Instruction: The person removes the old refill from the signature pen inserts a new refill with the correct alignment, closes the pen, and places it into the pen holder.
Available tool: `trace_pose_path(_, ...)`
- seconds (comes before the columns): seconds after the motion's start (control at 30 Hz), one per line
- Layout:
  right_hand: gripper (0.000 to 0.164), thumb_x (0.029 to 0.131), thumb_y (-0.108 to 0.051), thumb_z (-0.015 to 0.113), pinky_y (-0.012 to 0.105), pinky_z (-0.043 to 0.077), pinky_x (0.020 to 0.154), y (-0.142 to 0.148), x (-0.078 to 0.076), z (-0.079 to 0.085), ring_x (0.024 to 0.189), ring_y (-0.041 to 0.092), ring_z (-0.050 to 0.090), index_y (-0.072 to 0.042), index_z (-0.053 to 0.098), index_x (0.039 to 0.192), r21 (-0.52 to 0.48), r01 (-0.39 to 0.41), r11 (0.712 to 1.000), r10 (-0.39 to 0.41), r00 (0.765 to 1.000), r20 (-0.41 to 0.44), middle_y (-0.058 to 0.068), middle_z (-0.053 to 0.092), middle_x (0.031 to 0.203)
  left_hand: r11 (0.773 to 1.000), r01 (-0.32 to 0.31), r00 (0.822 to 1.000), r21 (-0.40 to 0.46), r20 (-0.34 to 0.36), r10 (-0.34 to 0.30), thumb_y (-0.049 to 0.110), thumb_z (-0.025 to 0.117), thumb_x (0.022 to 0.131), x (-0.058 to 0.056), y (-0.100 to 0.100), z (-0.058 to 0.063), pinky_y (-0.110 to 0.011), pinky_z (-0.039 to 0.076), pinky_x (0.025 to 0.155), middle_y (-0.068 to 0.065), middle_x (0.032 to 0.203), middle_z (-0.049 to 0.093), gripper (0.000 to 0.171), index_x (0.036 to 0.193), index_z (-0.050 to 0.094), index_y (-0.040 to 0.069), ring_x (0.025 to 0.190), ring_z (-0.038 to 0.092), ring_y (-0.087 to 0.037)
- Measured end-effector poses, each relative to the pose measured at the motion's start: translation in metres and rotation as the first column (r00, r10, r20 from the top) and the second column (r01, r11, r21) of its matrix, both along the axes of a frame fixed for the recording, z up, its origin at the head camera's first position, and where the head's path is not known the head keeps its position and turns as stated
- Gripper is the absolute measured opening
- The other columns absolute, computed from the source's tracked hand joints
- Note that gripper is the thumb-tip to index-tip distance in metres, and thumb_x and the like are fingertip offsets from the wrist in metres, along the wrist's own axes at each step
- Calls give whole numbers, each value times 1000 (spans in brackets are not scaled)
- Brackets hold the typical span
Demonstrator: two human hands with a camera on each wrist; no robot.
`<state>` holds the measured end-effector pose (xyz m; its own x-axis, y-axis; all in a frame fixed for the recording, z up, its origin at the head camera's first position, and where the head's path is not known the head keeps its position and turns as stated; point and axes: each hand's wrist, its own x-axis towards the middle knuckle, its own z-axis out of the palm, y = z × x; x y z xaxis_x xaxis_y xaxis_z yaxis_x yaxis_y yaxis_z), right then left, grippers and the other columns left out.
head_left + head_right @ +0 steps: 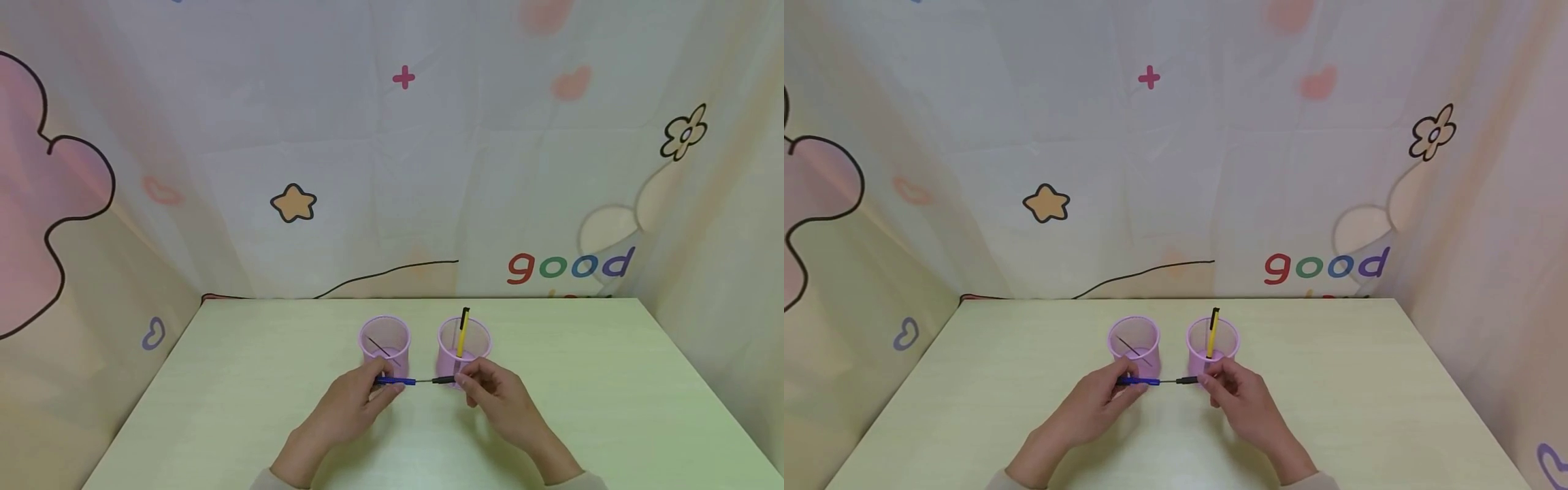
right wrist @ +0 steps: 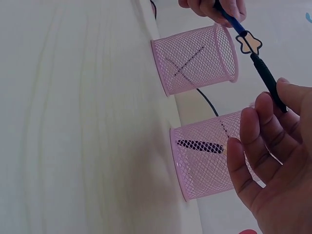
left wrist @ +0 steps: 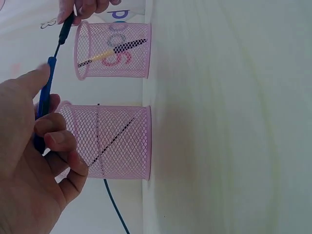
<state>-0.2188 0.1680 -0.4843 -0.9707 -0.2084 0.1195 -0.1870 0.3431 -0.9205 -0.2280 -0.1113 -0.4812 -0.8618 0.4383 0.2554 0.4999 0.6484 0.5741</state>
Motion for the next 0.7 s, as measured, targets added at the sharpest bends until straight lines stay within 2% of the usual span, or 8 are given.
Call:
trace_pose_path(0.1, 20, 96, -35, 64, 27, 50, 63, -2, 1, -1, 67, 14, 60, -15, 64, 98, 5, -6, 1000, 6, 1000, -2, 5, 61, 77, 1000, -13, 1000, -17, -1, 13, 57, 53, 94, 0, 0, -1, -20, 41, 59, 16, 75, 53, 25, 94, 53, 32, 67, 49, -2)
trace_pose_path(0.27, 16, 95, -34, 64, 25, 49, 62, -4, 2, -1, 66, 13, 59, -19, 63, 95, 10, -4, 1000, 4, 1000, -5, 2, 60, 74, 1000, 7, 998, -25, -70, -8, 53, 55, 94, -1, 0, -1, -18, 40, 56, 19, 71, 52, 20, 92, 60, 34, 62, 47, 1)
trace_pose_path(0.47, 18, 96, -33, 64, 24, 48, 61, -4, 2, 1, 65, 13, 59, -16, 63, 95, 6, -13, 1000, 13, 1000, -20, 4, 60, 74, 998, 57, 990, -19, -127, -59, 48, 55, 96, -1, 1, 0, -18, 47, 66, 25, 91, 68, 19, 108, 69, 42, 72, 56, 6)
trace_pose_path(0.7, 18, 95, -34, 64, 24, 48, 61, -4, 2, 0, 66, 13, 58, -17, 63, 96, 13, -12, 1000, 12, 1000, -3, 4, 59, 74, 996, 76, 989, -41, -122, -80, 44, 55, 98, 0, 0, 1, -19, 48, 68, 22, 100, 71, 23, 118, 66, 44, 75, 58, 4)
